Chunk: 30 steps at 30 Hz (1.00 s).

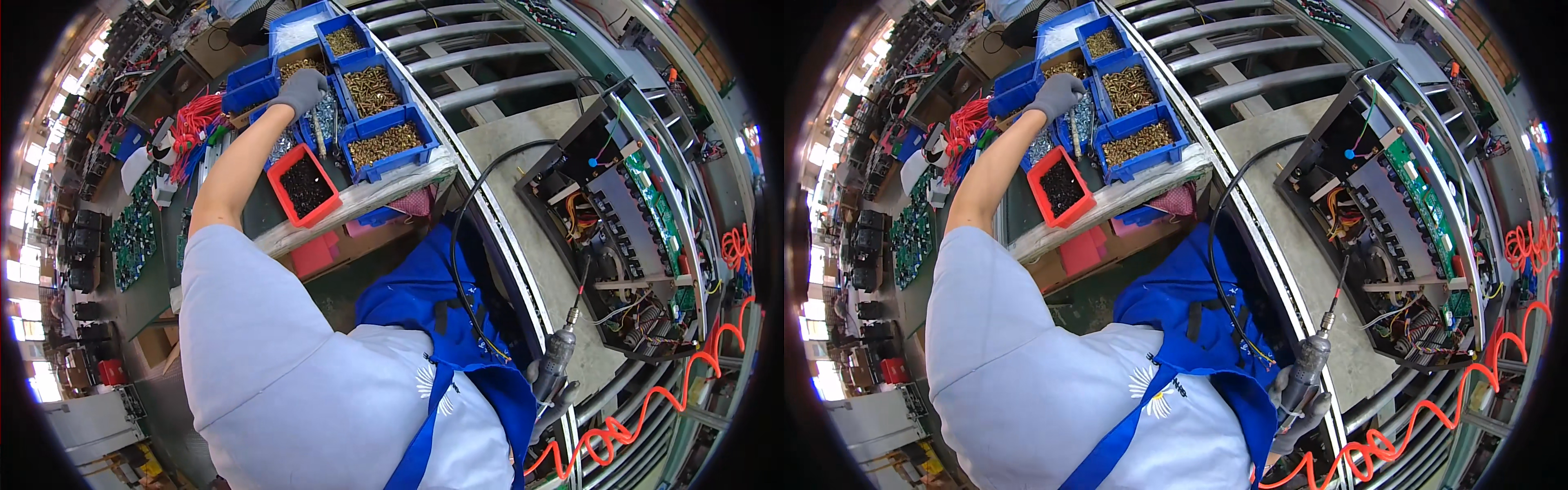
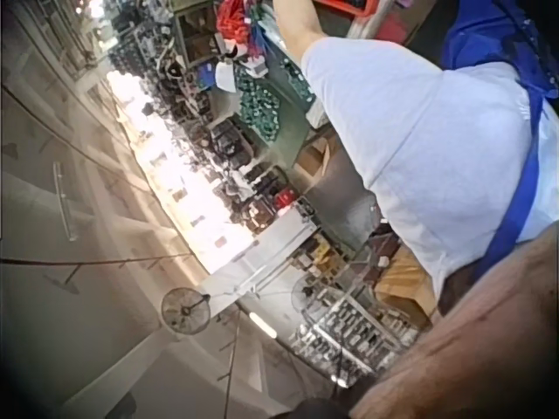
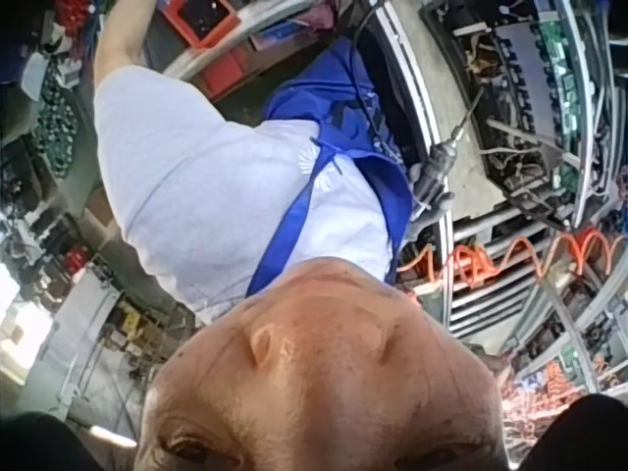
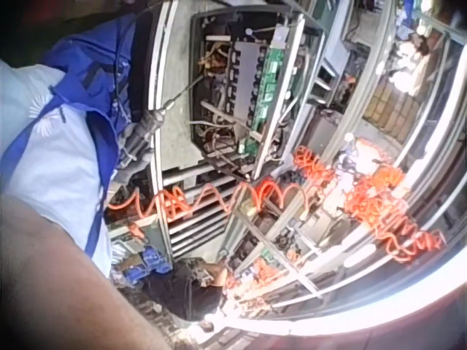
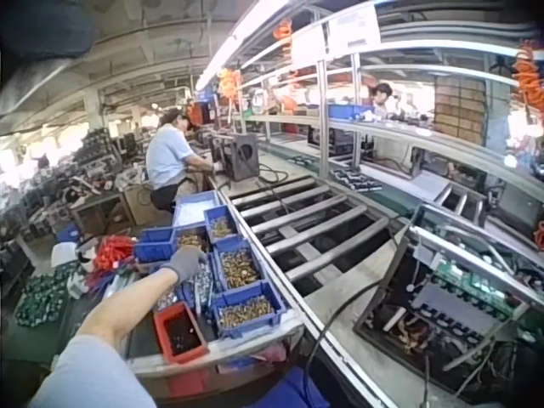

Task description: The person assembles an electronic device on a factory assembly line. They connect various colored wires to a circuit board, secure components using a pneumatic screwdriver, and organize the internal wiring. The person handles small circuit boards, wires, and screws throughout the process.

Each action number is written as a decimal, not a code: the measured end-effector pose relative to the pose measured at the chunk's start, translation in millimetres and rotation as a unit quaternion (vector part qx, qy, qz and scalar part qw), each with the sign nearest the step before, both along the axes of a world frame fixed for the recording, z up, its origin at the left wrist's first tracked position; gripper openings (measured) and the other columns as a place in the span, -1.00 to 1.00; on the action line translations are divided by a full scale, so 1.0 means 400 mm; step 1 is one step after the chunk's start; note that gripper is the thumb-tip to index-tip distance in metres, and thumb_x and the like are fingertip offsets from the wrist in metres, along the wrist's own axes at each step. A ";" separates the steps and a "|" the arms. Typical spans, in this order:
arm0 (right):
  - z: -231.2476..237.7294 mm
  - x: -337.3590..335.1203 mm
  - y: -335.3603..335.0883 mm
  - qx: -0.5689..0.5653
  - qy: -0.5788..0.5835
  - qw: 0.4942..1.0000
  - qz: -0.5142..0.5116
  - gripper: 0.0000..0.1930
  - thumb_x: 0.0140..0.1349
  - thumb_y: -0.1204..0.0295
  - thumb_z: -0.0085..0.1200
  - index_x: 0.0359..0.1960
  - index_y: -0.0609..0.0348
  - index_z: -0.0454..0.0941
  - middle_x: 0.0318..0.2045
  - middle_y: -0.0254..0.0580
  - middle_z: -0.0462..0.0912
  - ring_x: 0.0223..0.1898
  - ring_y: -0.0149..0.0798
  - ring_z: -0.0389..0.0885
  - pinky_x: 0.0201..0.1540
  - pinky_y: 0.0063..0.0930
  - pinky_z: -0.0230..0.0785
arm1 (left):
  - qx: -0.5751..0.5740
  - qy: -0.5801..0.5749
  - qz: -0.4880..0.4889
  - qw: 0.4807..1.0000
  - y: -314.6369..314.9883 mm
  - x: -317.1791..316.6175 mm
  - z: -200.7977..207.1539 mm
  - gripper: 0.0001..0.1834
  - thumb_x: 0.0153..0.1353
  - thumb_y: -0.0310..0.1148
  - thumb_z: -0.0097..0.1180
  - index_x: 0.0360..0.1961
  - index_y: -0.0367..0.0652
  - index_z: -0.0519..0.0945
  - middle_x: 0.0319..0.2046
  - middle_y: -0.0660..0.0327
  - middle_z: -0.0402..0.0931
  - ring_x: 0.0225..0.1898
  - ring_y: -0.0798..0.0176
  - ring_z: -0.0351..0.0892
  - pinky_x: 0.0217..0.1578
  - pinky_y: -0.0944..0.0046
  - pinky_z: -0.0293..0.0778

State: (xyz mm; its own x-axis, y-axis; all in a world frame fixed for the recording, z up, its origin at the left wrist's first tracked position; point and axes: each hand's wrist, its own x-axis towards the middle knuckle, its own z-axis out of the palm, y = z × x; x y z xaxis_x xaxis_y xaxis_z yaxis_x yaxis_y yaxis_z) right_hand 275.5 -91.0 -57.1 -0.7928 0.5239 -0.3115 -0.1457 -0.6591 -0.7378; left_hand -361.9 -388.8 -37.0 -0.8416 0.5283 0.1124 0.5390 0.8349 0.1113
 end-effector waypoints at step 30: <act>0.199 -0.066 0.099 0.034 0.079 0.996 0.019 0.01 -0.14 -0.06 0.33 0.21 0.46 0.19 -0.46 0.02 0.56 -0.67 -0.33 0.57 -0.66 -0.53 0.49 | 0.678 -0.677 -0.131 0.255 0.327 0.190 0.185 -0.69 0.31 -0.58 -0.01 0.06 -0.48 0.39 -0.24 0.11 0.38 -0.27 0.28 0.43 -0.53 0.46 0.42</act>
State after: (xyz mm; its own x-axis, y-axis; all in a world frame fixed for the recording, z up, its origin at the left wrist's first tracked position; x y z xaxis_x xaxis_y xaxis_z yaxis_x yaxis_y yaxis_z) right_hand 249.3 -51.6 22.3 -0.8489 0.5078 -0.1463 -0.2393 -0.6162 -0.7504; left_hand -285.8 -257.9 37.1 -0.5502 0.8340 0.0417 -0.7421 -0.5112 0.4335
